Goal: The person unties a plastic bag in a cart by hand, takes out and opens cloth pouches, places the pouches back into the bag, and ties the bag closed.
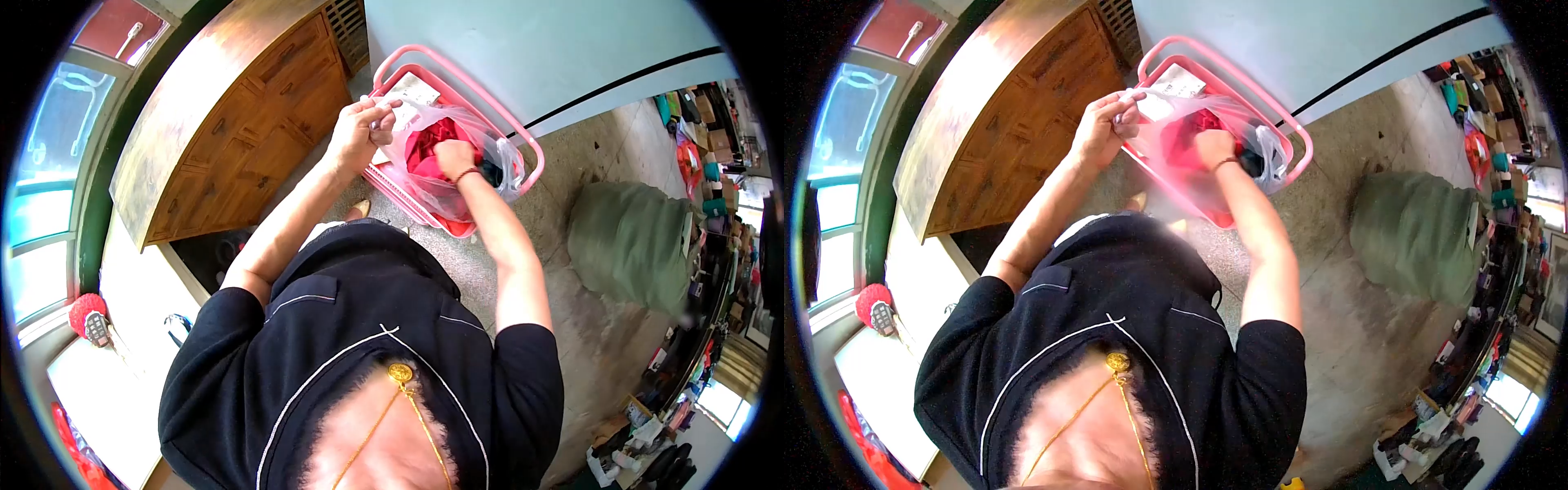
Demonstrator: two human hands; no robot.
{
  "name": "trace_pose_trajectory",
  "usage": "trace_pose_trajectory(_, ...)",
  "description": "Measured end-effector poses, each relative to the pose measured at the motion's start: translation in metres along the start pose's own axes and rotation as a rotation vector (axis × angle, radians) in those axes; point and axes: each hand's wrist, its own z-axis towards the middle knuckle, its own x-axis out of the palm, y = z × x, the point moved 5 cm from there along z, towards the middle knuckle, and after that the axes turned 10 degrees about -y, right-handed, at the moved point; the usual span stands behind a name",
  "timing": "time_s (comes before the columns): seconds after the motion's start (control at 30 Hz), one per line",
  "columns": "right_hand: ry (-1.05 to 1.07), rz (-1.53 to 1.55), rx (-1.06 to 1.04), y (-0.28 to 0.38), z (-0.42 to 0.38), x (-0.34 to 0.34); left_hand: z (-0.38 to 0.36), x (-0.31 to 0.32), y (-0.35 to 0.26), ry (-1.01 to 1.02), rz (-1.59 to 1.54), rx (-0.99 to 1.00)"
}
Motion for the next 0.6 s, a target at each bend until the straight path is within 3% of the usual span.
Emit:
trace_pose_trajectory(0.13,0.063,-0.114,0.235,-0.073,-0.047,-0.041,0.004,-0.004,0.000,0.026,-0.025,0.021)
trace_pose_trajectory(0.27,0.027,-0.084,0.200,-0.095,-0.068,-0.040,0.001,0.008,0.009,0.068,-0.038,-0.025)
trace_pose_trajectory(0.33,0.114,-0.007,0.251,-0.076,-0.059,-0.041,0.000,0.016,0.008,0.113,0.011,0.011)
trace_pose_trajectory(0.4,-0.049,0.081,0.188,-0.046,-0.036,-0.045,0.001,0.019,0.011,0.115,0.045,0.016)
trace_pose_trajectory(0.47,-0.060,0.304,0.106,-0.010,-0.011,-0.074,0.001,0.020,0.012,0.114,0.113,0.034)
trace_pose_trajectory(0.53,-0.148,0.381,0.157,0.016,0.008,-0.069,-0.005,0.021,0.012,0.116,0.131,0.015)
trace_pose_trajectory(0.6,-0.083,0.475,0.272,0.033,0.028,-0.036,-0.008,0.022,0.012,0.121,0.147,-0.001)
